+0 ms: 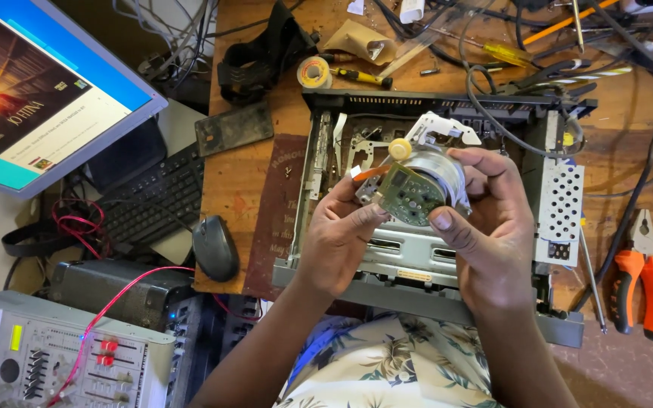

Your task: Removing metal brackets and a motor assembly from an electronic device using a screwdriver and hands.

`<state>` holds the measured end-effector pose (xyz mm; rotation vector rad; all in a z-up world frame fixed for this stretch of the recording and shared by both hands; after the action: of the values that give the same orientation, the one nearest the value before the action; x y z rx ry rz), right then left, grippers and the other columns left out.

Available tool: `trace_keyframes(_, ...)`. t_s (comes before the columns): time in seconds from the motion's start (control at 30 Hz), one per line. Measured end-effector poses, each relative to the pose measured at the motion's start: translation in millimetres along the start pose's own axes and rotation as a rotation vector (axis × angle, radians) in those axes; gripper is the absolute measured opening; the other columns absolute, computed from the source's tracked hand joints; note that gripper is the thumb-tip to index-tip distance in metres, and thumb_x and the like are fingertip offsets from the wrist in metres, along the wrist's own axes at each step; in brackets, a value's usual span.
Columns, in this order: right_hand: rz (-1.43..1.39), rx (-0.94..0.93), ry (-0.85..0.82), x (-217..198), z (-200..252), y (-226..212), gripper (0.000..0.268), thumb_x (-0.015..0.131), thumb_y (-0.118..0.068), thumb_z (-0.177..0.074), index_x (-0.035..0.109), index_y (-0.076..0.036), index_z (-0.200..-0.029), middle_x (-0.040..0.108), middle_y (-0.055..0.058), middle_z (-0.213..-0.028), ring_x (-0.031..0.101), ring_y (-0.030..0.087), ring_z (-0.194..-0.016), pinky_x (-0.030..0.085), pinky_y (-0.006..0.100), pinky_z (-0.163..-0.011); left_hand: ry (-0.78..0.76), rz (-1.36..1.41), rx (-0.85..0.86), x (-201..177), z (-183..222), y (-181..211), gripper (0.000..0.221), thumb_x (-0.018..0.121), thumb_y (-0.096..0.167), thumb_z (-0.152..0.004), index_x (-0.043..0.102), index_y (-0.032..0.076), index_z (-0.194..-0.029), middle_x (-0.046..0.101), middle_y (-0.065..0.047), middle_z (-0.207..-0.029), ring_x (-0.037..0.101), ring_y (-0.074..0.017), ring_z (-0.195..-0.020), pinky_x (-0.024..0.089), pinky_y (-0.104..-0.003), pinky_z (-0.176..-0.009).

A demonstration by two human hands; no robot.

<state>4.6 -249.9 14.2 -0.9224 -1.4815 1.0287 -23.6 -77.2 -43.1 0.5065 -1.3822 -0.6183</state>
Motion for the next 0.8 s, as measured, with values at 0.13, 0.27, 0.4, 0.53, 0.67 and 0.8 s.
trace_keyframes(0.13, -0.017, 0.022, -0.02, -2.8, -0.1, 5.7, 0.062, 0.086, -0.032, -0.085, 0.059, -0.011, -0.137, 0.041, -0.001, -0.109, 0.047, 0.01, -0.097, 0.048, 0.023, -0.09, -0.09, 0.085, 0.051, 1.6, -1.3, 3.5, 0.043, 0.075, 0.005, -0.104, 0.064, -0.003, -0.145, 0.074, -0.015, -0.135, 0.07, -0.0257, -0.124, 0.054, -0.038, -0.113)
trace_keyframes(0.27, 0.019, 0.1, 0.07, -4.3, -1.0, 6.2, 0.038, 0.069, -0.042, -0.103, 0.065, -0.008, -0.12, 0.065, 0.005, -0.111, 0.064, 0.016, -0.092, 0.057, 0.029, -0.078, 0.092, 0.341, -0.02, -27.9, -6.3, -10.5, 0.029, 0.075, -0.001, -0.101, 0.063, -0.004, -0.126, 0.08, -0.016, -0.108, 0.078, -0.0242, -0.1, 0.066, -0.031, -0.085)
trace_keyframes(0.4, 0.199, -0.038, 0.072, -0.9, 1.4, -5.7, 0.034, 0.069, -0.032, -0.104, 0.063, -0.014, -0.132, 0.07, 0.002, -0.114, 0.068, 0.015, -0.107, 0.058, 0.031, -0.095, 0.128, 0.219, -0.028, -18.6, -3.3, -5.3, 0.027, 0.08, 0.01, -0.1, 0.07, 0.001, -0.123, 0.079, -0.014, -0.11, 0.077, -0.0264, -0.099, 0.065, -0.041, -0.086)
trace_keyframes(0.53, 0.054, -0.263, -0.093, -2.2, 2.0, -0.1, 0.034, 0.066, -0.019, -0.105, 0.064, -0.008, -0.137, 0.071, 0.005, -0.121, 0.072, 0.018, -0.114, 0.061, 0.031, -0.11, 0.147, 0.086, 0.06, -8.8, -2.5, 5.7, 0.023, 0.079, 0.013, -0.101, 0.073, 0.004, -0.122, 0.077, -0.009, -0.111, 0.074, -0.0206, -0.1, 0.06, -0.041, -0.095)
trace_keyframes(0.67, 0.002, -0.24, -0.17, 2.4, 4.2, -0.8, 0.039, 0.072, -0.004, -0.1, 0.063, -0.004, -0.138, 0.07, 0.007, -0.129, 0.069, 0.017, -0.122, 0.063, 0.026, -0.107, 0.16, 0.073, 0.148, -8.9, -1.3, 10.8, 0.018, 0.077, 0.01, -0.103, 0.073, 0.008, -0.12, 0.078, -0.008, -0.106, 0.075, -0.0205, -0.097, 0.06, -0.039, -0.091)
trace_keyframes(0.8, 0.086, -0.216, -0.124, 7.4, 7.1, -8.5, 0.037, 0.07, 0.011, -0.098, 0.057, -0.003, -0.129, 0.066, 0.012, -0.128, 0.069, 0.022, -0.126, 0.063, 0.027, -0.112, 0.099, 0.049, 0.189, -10.3, 0.7, 12.4, 0.013, 0.073, 0.01, -0.107, 0.073, 0.01, -0.12, 0.075, -0.01, -0.119, 0.073, -0.0249, -0.102, 0.063, -0.04, -0.086)
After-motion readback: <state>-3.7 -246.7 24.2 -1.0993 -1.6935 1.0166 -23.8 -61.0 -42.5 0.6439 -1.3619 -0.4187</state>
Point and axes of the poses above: each hand's wrist, its own z-axis away from the middle knuckle, its own x-axis out of the palm, y = z × x, the point moved 5 cm from there along -z, towards the middle knuckle
